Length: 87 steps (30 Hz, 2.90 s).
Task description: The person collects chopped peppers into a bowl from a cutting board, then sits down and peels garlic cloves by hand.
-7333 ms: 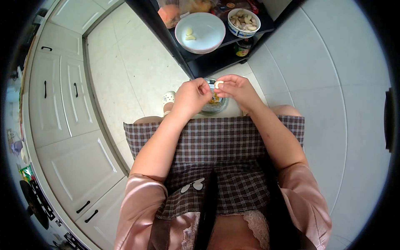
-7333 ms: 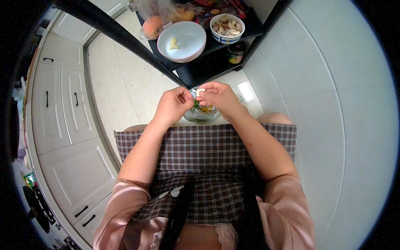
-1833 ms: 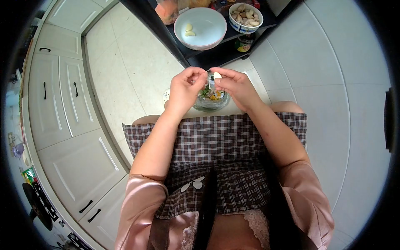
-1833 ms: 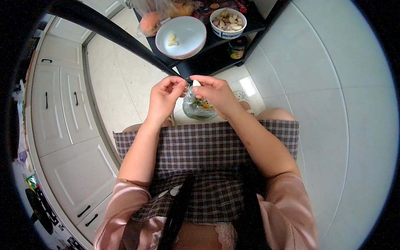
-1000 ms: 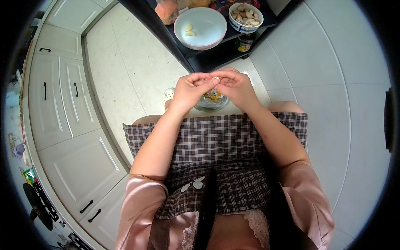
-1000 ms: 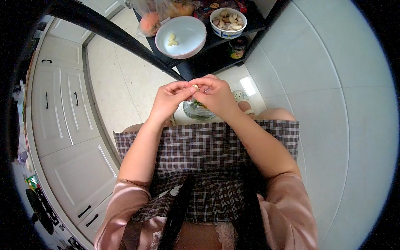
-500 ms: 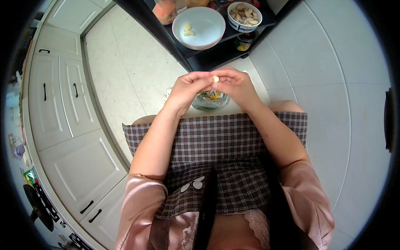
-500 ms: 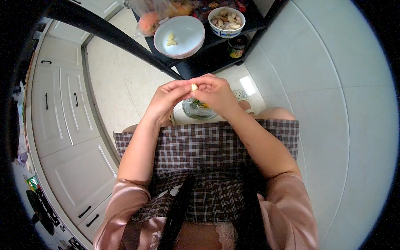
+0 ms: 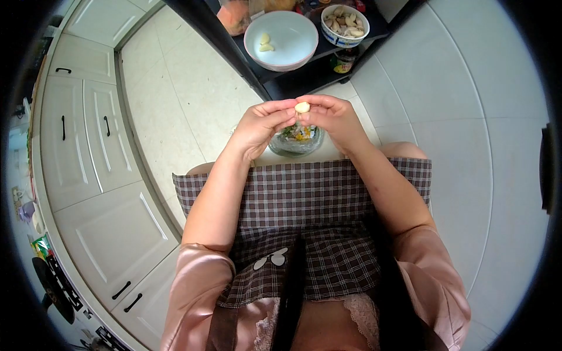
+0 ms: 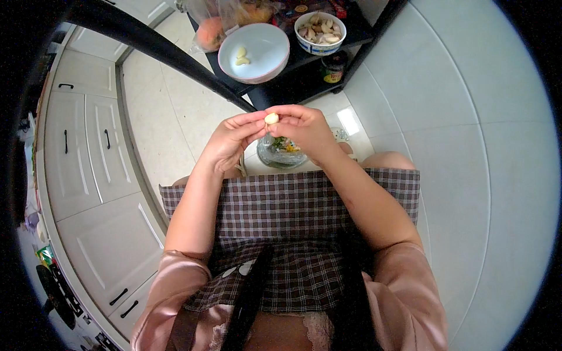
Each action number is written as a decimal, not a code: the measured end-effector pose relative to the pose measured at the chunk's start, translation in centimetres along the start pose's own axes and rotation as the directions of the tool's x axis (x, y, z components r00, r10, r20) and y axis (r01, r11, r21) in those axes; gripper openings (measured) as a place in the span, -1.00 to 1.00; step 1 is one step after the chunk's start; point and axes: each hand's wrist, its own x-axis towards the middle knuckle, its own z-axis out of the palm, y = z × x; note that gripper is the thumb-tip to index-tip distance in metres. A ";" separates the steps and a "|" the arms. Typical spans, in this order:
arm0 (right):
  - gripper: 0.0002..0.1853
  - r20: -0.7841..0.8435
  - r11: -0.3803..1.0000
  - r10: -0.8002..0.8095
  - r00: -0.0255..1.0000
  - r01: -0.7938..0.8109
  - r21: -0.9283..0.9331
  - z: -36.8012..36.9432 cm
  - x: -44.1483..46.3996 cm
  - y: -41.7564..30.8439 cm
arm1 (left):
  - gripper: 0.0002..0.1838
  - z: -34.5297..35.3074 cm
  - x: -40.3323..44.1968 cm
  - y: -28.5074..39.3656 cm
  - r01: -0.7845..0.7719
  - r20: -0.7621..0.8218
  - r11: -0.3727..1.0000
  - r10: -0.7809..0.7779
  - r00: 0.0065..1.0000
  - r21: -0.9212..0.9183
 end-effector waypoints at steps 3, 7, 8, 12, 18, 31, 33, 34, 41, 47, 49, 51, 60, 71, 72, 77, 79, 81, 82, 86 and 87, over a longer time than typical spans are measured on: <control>-0.66 0.002 0.999 0.011 1.000 -0.011 0.033 0.0 0.0 -0.1 | -0.76 0.6 -0.4 0.3 -0.042 -0.009 0.996 0.043 0.999 0.084; -0.70 0.011 0.999 0.040 0.999 -0.040 0.022 0.1 0.0 -0.1 | -0.75 0.8 -0.3 0.0 -0.115 -0.031 0.956 0.128 0.991 0.270; -0.71 0.006 0.999 0.037 0.999 -0.037 -0.005 0.2 0.0 -0.2 | -0.75 0.7 -0.3 0.0 -0.115 -0.033 0.956 0.128 0.991 0.269; -0.73 -0.026 0.998 0.038 0.999 -0.039 -0.056 0.2 0.2 -0.7 | -0.74 0.1 0.1 -0.1 -0.093 -0.019 0.978 0.099 0.995 0.187; -0.71 -0.025 0.994 0.056 0.998 -0.054 0.090 0.2 0.3 -0.4 | -0.79 0.3 0.1 -0.3 -0.162 -0.064 0.955 0.183 0.981 0.249; -0.68 -0.036 0.981 0.046 0.998 -0.038 0.191 0.0 0.3 0.0 | -0.89 0.9 0.0 -0.9 -0.529 0.148 0.476 0.630 0.763 0.702; -0.67 -0.034 0.981 0.047 0.998 -0.040 0.189 0.0 0.3 -0.1 | -0.89 1.0 -0.1 -0.8 -0.534 0.158 0.465 0.632 0.759 0.706; -0.67 -0.035 0.988 0.045 0.998 -0.039 0.150 0.0 0.3 -0.2 | -0.90 1.0 -0.2 -0.7 -0.539 0.168 0.453 0.635 0.754 0.710; -0.69 0.016 0.998 -0.003 1.000 0.004 -0.055 -0.1 0.1 -0.6 | -0.91 1.0 -0.5 -0.1 -0.516 0.184 0.465 0.588 0.788 0.720; -0.69 0.025 0.993 -0.067 0.997 0.070 -0.097 0.0 0.2 -0.4 | -0.91 0.9 -0.6 0.1 -0.513 0.238 0.430 0.548 0.802 0.743; -0.69 0.022 0.991 -0.074 0.997 0.076 -0.109 -0.1 0.3 -0.3 | -0.92 0.8 -0.6 0.0 -0.509 0.245 0.431 0.532 0.810 0.745; -0.69 0.019 0.989 -0.080 0.997 0.082 -0.120 -0.2 0.4 0.0 | -0.91 0.7 -0.4 -0.1 -0.510 0.252 0.424 0.529 0.810 0.749; -0.72 -0.050 0.982 -0.143 0.988 0.135 -0.133 0.1 0.3 0.1 | -0.91 0.9 -0.5 0.0 -0.504 0.263 0.405 0.517 0.814 0.763; -0.81 -0.246 0.953 -0.145 0.958 0.068 -0.296 -1.4 1.0 0.7 | -0.96 -1.0 1.0 -1.5 -0.389 0.143 0.517 0.452 0.880 0.762; -0.81 -0.249 0.953 -0.143 0.958 0.066 -0.295 -1.4 1.0 0.5 | -0.95 -1.4 1.4 -2.0 -0.305 0.091 0.519 0.397 0.913 0.799; -0.80 -0.201 0.963 -0.150 0.968 0.097 -0.251 -1.3 1.0 0.6 | -0.87 -2.7 3.4 -4.9 -0.176 0.089 0.301 0.283 0.955 0.937; -0.81 -0.192 0.968 -0.160 0.968 0.116 -0.222 -1.3 0.8 0.5 | -0.78 -3.1 4.1 -6.0 -0.215 0.127 0.268 0.310 0.942 0.939; -0.81 -0.181 0.972 -0.168 0.969 0.133 -0.192 -1.4 0.5 0.2 | -0.68 -2.9 4.4 -6.5 -0.181 0.084 0.294 0.314 0.946 0.939; -0.81 -0.186 0.968 -0.176 0.967 0.135 -0.213 -1.4 0.3 -0.1 | -0.67 -2.9 4.6 -6.6 -0.144 0.058 0.277 0.297 0.953 0.950; -0.81 -0.197 0.947 -0.233 0.952 0.175 -0.269 -1.0 -0.1 -1.0 | -0.72 -2.5 5.2 -6.8 -0.078 0.052 0.086 0.272 0.961 0.993; -0.81 -0.192 0.941 -0.248 0.949 0.190 -0.279 -0.7 -0.2 -1.6 | -0.72 -2.3 5.2 -6.7 -0.090 0.062 0.084 0.287 0.956 0.992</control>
